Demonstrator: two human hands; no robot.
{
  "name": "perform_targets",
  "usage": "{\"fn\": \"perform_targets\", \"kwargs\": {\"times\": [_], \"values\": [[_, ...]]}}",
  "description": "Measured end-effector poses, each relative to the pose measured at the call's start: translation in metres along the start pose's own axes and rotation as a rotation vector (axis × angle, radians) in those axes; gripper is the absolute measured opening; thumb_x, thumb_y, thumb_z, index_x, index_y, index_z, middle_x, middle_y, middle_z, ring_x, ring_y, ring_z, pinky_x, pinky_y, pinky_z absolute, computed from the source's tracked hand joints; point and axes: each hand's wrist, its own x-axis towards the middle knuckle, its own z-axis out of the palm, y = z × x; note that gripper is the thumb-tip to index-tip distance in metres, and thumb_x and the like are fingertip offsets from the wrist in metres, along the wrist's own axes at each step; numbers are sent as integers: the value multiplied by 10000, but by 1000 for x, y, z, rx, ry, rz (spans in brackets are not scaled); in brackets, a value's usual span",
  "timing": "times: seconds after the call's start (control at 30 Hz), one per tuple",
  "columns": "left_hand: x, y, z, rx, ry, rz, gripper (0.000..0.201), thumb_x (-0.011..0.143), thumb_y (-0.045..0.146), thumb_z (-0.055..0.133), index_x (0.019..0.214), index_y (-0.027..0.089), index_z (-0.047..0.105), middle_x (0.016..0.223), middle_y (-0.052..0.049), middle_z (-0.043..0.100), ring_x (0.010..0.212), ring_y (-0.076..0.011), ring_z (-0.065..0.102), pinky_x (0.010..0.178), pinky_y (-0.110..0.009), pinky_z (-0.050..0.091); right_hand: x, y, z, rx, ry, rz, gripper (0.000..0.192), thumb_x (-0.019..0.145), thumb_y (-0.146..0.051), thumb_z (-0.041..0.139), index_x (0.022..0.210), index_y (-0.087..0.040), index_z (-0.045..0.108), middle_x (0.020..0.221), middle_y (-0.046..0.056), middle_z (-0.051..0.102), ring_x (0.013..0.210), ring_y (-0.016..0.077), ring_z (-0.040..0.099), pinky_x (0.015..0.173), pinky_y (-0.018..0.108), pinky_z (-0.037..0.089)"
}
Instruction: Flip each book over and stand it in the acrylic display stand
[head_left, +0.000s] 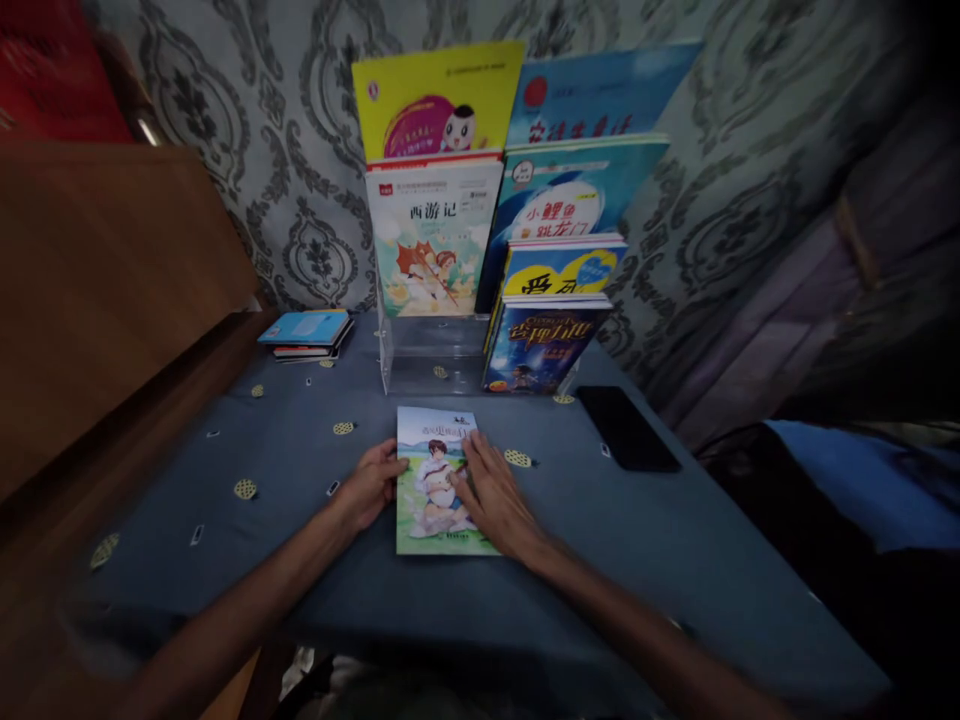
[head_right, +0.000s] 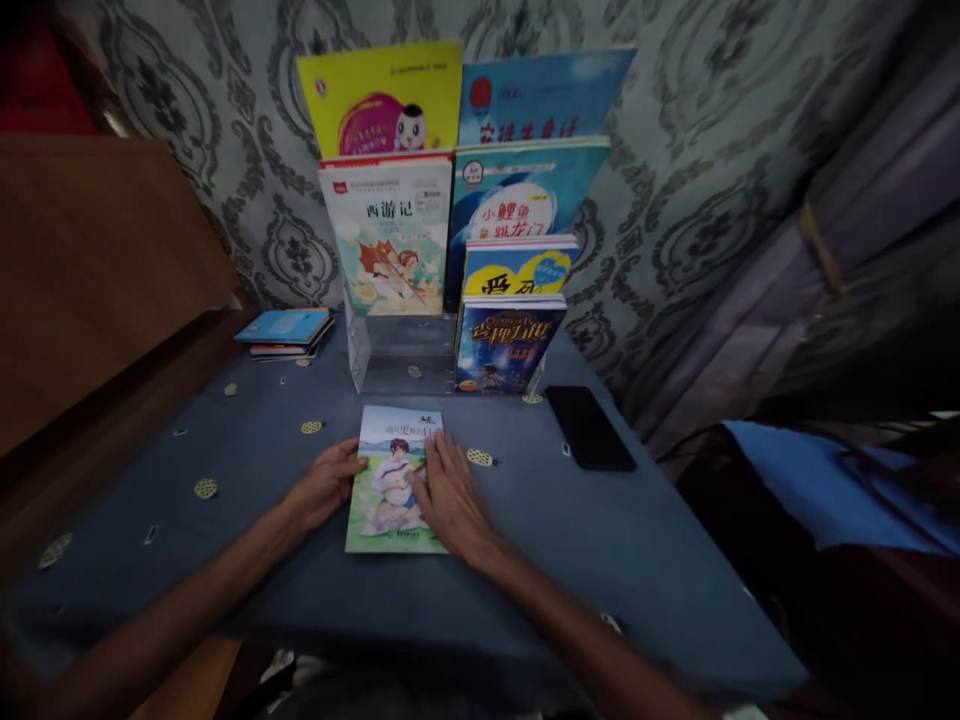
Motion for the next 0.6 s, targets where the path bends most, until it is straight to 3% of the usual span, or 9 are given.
{"fn": "perform_targets", "kwargs": {"times": [0.17, 0.3, 0.43, 0.5, 0.6], "values": [[0, 20, 14, -73, -88, 77, 501, 720, 213, 831, 1174, 129, 636, 1066, -122, 755, 923, -237, 739, 835, -322, 587, 12, 10, -7, 241, 102, 119, 600, 1013, -513, 371, 1509, -186, 454, 1543, 161, 475, 1425, 312, 452, 1135, 536, 433], [2, 43, 24, -62, -123, 189, 528, 724, 245, 836, 1198, 146, 625, 1078, -106, 750, 959, -228, 725, 846, -302, 568, 37, 0, -35, 404, 180, 93, 567, 1000, -466, 414, 1499, -202, 462, 1452, 145, 581, 1309, 308, 577, 1071, 531, 494], [6, 60, 28, -23, -142, 322, 474, 720, 226, 769, 1174, 158, 649, 1110, -99, 746, 1046, -261, 702, 926, -360, 547, 49, -25, -59, 367, 380, -24, 583, 1008, -405, 416, 1561, -232, 344, 1568, 111, 449, 1443, 288, 423, 1152, 505, 414], [7, 60, 27, 11, -128, 361, 450, 665, 191, 708, 1113, 152, 681, 1093, -93, 754, 1068, -282, 693, 942, -385, 539, 45, -34, -59, 316, 424, -52, 601, 1019, -384, 394, 1587, -234, 265, 1613, 105, 376, 1492, 275, 339, 1189, 507, 364], [10, 50, 24, 63, -80, 359, 481, 572, 167, 604, 1041, 158, 707, 1029, -75, 771, 1067, -297, 688, 938, -402, 535, 35, -35, -47, 307, 402, -28, 601, 1023, -368, 375, 1591, -234, 231, 1587, 120, 415, 1460, 284, 395, 1165, 523, 395]]}}
